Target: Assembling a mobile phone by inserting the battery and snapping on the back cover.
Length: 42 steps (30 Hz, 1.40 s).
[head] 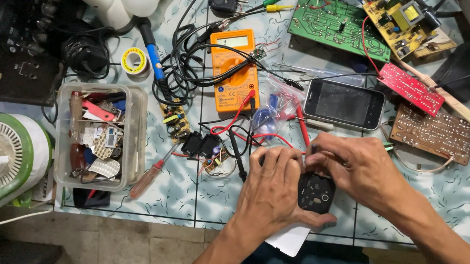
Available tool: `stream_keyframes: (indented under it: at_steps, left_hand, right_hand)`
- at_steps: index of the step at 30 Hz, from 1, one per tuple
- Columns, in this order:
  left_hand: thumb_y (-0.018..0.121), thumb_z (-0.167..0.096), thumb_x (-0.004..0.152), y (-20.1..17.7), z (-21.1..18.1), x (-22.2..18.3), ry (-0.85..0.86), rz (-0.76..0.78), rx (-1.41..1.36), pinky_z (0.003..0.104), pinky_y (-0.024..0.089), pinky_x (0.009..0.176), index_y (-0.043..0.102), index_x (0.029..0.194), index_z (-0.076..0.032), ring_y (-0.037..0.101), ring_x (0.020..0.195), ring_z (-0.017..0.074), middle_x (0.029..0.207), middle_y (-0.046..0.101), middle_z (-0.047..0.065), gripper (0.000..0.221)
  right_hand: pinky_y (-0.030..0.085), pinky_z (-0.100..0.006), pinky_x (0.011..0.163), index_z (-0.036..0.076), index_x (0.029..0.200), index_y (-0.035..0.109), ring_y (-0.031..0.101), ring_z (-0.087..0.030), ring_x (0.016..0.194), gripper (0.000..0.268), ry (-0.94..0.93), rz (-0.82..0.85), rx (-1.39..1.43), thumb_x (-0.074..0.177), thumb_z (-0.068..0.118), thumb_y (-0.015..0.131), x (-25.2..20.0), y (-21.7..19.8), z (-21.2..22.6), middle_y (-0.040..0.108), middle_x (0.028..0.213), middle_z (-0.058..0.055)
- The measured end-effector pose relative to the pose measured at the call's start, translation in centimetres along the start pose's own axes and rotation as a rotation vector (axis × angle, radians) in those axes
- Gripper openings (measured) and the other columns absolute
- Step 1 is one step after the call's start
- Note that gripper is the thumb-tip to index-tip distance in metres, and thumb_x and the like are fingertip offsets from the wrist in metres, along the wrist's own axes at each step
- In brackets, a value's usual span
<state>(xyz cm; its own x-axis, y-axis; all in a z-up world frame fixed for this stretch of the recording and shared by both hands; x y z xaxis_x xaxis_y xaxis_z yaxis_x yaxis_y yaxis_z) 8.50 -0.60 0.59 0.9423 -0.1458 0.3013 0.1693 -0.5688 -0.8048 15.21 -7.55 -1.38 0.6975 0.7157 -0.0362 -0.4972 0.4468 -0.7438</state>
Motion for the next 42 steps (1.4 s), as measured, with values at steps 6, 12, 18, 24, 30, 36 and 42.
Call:
stream_keyframes:
  at_steps: [6,12,18,24,30,36,42]
  left_hand:
    - [0.059,-0.068,0.055,-0.3,-0.1,-0.1,0.017,-0.027,-0.003,0.047,0.031,0.091,0.049,0.084,0.001,0.045,0.093,0.0303,0.096,0.049,0.015,0.075]
    - [0.058,-0.069,0.056,-0.6,-0.5,-0.1,0.059,-0.049,0.034,0.047,0.033,0.089,0.047,0.082,0.000,0.045,0.091,0.0305,0.096,0.048,0.015,0.075]
    - [0.057,-0.071,0.055,-0.3,-0.6,-0.2,0.077,-0.039,0.066,0.048,0.032,0.090,0.048,0.082,0.000,0.044,0.093,0.0313,0.095,0.047,0.016,0.076]
    - [0.053,-0.071,0.059,-0.5,-0.9,-0.2,0.101,-0.034,0.067,0.048,0.031,0.090,0.046,0.081,0.001,0.043,0.092,0.0324,0.094,0.045,0.017,0.075]
    - [0.053,-0.067,0.062,-0.5,-0.9,0.3,0.150,0.018,0.017,0.048,0.032,0.089,0.045,0.089,0.006,0.042,0.091,0.0336,0.098,0.044,0.019,0.078]
    - [0.048,-0.065,0.066,0.0,-0.6,0.3,0.188,0.034,-0.019,0.048,0.033,0.092,0.044,0.087,0.007,0.044,0.094,0.0373,0.098,0.045,0.022,0.075]
    - [0.036,-0.065,0.072,0.6,-0.3,0.2,0.197,0.069,0.001,0.049,0.032,0.091,0.046,0.090,0.006,0.043,0.092,0.0367,0.101,0.045,0.022,0.074]
  right_hand:
    - [0.031,-0.028,0.045,0.014,0.061,0.047,0.034,-0.014,0.042,0.029,0.201,0.077,0.011,0.085,0.029,0.055,0.2,0.3,-1.9,0.042,0.048,0.000]
    - [0.042,-0.021,0.052,0.014,0.076,0.060,0.055,-0.004,0.050,0.011,0.406,0.083,0.215,0.082,0.023,0.057,0.2,-0.5,-1.3,0.065,0.051,0.003]
    - [0.046,-0.018,0.056,0.019,0.104,0.052,0.062,-0.003,0.052,0.030,0.202,0.069,0.225,0.077,0.020,0.063,0.7,-0.4,-0.9,0.071,0.062,0.005]
    - [0.043,-0.021,0.050,0.021,0.099,0.056,0.055,-0.006,0.045,0.024,0.171,0.204,0.200,0.077,0.026,0.062,2.0,0.1,-0.8,0.073,0.062,0.008]
    - [0.051,-0.017,0.054,0.016,0.096,0.058,0.063,-0.005,0.044,0.021,0.214,0.204,0.341,0.076,0.014,0.062,2.2,0.4,-1.2,0.074,0.059,0.004]
    - [0.048,-0.014,0.049,0.015,0.096,0.061,0.063,-0.001,0.042,0.020,0.135,0.117,0.328,0.078,0.022,0.060,1.8,0.3,-1.7,0.070,0.053,0.006]
    - [0.047,-0.014,0.047,0.015,0.093,0.062,0.063,0.000,0.045,0.021,0.138,0.081,0.300,0.076,0.027,0.060,1.9,0.4,-2.1,0.068,0.056,0.006]
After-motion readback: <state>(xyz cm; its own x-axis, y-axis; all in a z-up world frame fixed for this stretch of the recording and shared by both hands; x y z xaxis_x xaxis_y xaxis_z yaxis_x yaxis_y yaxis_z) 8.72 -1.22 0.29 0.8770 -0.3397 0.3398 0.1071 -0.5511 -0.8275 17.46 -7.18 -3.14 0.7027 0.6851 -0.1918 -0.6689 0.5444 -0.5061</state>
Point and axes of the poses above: each hand's wrist, its own x-axis towards the middle knuckle, its own y-axis out of the palm, z = x × y, the point moved 9 cm from there along x, towards the middle knuckle
